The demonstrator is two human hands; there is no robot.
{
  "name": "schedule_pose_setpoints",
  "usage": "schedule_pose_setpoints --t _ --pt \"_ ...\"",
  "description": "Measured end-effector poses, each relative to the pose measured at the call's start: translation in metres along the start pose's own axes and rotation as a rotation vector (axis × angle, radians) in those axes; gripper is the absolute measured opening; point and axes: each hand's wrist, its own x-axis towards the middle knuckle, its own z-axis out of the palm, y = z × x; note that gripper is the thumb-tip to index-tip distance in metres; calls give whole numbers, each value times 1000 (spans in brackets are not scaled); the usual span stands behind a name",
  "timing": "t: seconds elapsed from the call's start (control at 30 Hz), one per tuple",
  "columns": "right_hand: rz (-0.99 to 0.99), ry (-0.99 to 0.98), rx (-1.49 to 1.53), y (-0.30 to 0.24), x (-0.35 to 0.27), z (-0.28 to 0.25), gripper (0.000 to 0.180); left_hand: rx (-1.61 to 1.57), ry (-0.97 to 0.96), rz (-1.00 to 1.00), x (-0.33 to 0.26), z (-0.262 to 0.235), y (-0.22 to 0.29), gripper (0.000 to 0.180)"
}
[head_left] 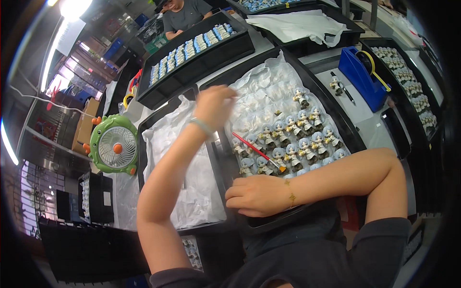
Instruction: The person assembles small anime-style figurines at a workstation. They use a red paintbrush to apply adhesive or detail to the figurines and a pair of tweezers to attach small white hair pieces to the heads. The person handles the figurines one by one, placing them into black trays lined with white tissue paper.
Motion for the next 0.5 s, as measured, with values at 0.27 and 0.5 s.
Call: schedule_pose_setpoints --t 0.27,0.5 --pt "-153 10 -177 -5 -6 5 14 -4 -422 -197 92 130 74 57" --pt "-103 -50 -241 -9 -10 -19 7 -303 -411 -202 90 94 49 70"
